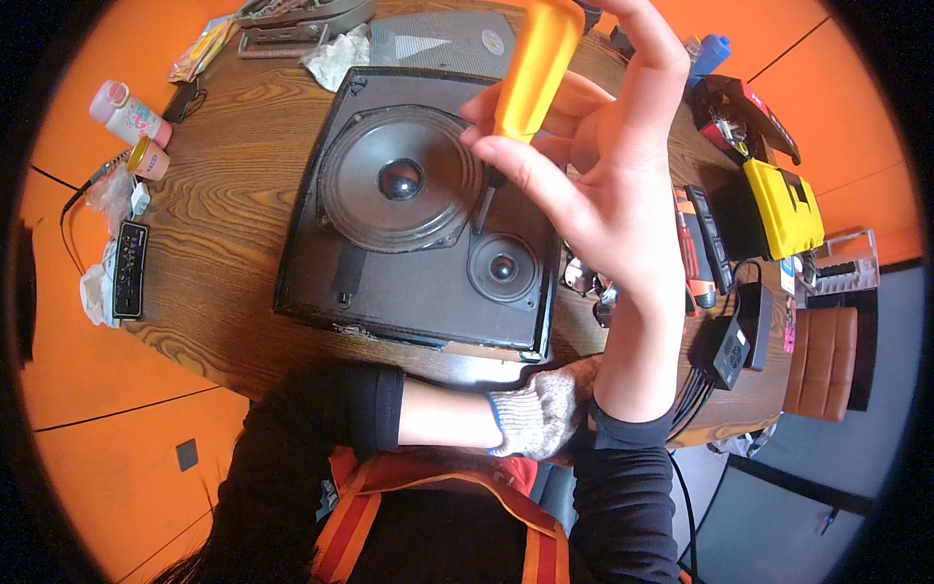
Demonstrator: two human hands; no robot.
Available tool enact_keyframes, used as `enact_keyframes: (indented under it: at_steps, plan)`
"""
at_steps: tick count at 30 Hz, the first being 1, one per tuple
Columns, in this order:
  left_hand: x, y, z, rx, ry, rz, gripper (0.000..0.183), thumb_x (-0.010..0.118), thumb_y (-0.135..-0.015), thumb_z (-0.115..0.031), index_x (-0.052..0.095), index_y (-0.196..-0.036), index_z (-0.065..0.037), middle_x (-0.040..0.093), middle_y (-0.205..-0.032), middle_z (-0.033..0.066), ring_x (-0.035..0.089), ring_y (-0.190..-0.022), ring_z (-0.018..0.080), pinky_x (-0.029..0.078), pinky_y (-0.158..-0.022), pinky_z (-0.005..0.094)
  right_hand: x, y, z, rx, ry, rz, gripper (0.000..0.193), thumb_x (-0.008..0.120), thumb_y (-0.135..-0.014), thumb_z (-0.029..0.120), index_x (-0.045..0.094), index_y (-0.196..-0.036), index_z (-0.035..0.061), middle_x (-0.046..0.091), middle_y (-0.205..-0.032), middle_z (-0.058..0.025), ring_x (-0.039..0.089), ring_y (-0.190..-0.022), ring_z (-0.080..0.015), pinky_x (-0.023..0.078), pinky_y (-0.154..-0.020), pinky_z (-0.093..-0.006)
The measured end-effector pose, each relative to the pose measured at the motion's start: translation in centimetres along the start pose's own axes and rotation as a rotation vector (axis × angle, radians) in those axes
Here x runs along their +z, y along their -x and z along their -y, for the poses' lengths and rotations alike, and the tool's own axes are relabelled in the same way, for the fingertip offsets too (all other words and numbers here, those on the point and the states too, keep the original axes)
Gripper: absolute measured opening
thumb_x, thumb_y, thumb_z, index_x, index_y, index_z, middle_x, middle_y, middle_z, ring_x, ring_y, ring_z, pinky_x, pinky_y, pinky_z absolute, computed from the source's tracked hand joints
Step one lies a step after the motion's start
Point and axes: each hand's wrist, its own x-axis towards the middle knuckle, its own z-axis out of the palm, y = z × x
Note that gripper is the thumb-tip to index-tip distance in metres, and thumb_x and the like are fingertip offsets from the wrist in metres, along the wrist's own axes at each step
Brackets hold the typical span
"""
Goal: The person uses a yellow-handled screwdriver to remove screws from the front panel of a black speaker. They unscrew multiple fasteners around the speaker cone and tweeter, then set the screwdriver down and reposition the speaker on the workbench.
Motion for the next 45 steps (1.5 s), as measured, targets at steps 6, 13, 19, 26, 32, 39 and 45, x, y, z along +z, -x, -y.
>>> enact_keyframes:
  at_steps: [6,13,19,26,32,39,45]
  plan:
    - [1.8,-0.2,1.4,0.175,-0.637,-0.014,0.068,0.051,-0.09,-0.035,0.023,-0.148,-0.013,0.041,-0.148,0.0044,0.038,-0.136,0.022,0.028,-0.115,0.0418,-0.8,0.3,0.1,0.047,-0.12,0.031,0.078,0.066,-0.085,0.0,0.018,-0.145,0.0158,0.061,-0.105,-0.0291,0.066,-0.098,-0.0347,0.055,-0.088,-0.048]
    - [3.1,-1.2,1.7,0.048,0.794,-0.125,0.064,0.042,-0.093,-0.038,0.023,-0.149,-0.012,0.037,-0.15,0.009,0.039,-0.135,0.0212,0.032,-0.114,0.0386,-1.5,0.7,-0.2,-0.057,0.08,-0.023,0.097,0.08,-0.071,-0.002,0.02,-0.146,0.0133,0.06,-0.1,-0.0183,0.066,-0.091,-0.0296,0.057,-0.08,-0.0441]
    - [0.7,0.8,0.2,-0.041,0.859,-0.082,0.06,0.044,-0.094,-0.031,0.024,-0.147,-0.011,0.041,-0.148,0.0077,0.043,-0.133,0.0208,0.033,-0.113,0.0341,-1.8,0.7,-0.8,-0.012,-0.07,-0.011,0.096,0.08,-0.072,0.0,0.022,-0.148,0.0108,0.061,-0.098,-0.0178,0.066,-0.092,-0.0269,0.057,-0.082,-0.0417]
    - [0.6,0.0,0.5,0.022,0.304,-0.07,0.063,0.048,-0.091,-0.035,0.027,-0.147,-0.014,0.043,-0.146,0.0069,0.041,-0.134,0.0206,0.029,-0.114,0.0331,-1.8,0.3,0.1,-0.053,0.088,0.087,0.091,0.083,-0.07,0.005,0.029,-0.144,0.0085,0.06,-0.097,-0.0164,0.066,-0.089,-0.0274,0.056,-0.083,-0.0414]
    - [0.5,0.0,0.3,0.032,-0.09,-0.046,0.066,0.052,-0.088,-0.038,0.031,-0.146,-0.016,0.045,-0.145,0.0062,0.04,-0.135,0.0205,0.026,-0.115,0.0322,-1.8,-0.1,0.3,-0.006,-0.126,0.211,0.088,0.075,-0.077,0.004,0.023,-0.147,0.0104,0.063,-0.098,-0.0225,0.066,-0.095,-0.031,0.056,-0.085,-0.0486]
    - [0.3,0.6,0.0,0.046,-0.396,-0.049,0.069,0.057,-0.086,-0.042,0.034,-0.146,-0.018,0.047,-0.144,0.0054,0.038,-0.136,0.0204,0.022,-0.117,0.0312,-1.3,0.0,-1.2,-0.142,-0.021,0.081,0.086,0.07,-0.083,0.0,0.017,-0.149,0.0142,0.063,-0.1,-0.0263,0.068,-0.09,-0.0328,0.059,-0.08,-0.0468]
    - [1.7,-0.6,0.9,0.031,-0.304,-0.028,0.065,0.057,-0.087,-0.041,0.037,-0.144,-0.018,0.046,-0.144,0.0054,0.039,-0.134,0.0215,0.027,-0.115,0.0335,-1.0,0.2,-1.5,-0.146,-0.112,0.052,0.081,0.072,-0.082,0.003,0.022,-0.145,0.0124,0.063,-0.1,-0.024,0.069,-0.088,-0.0319,0.059,-0.077,-0.0448]
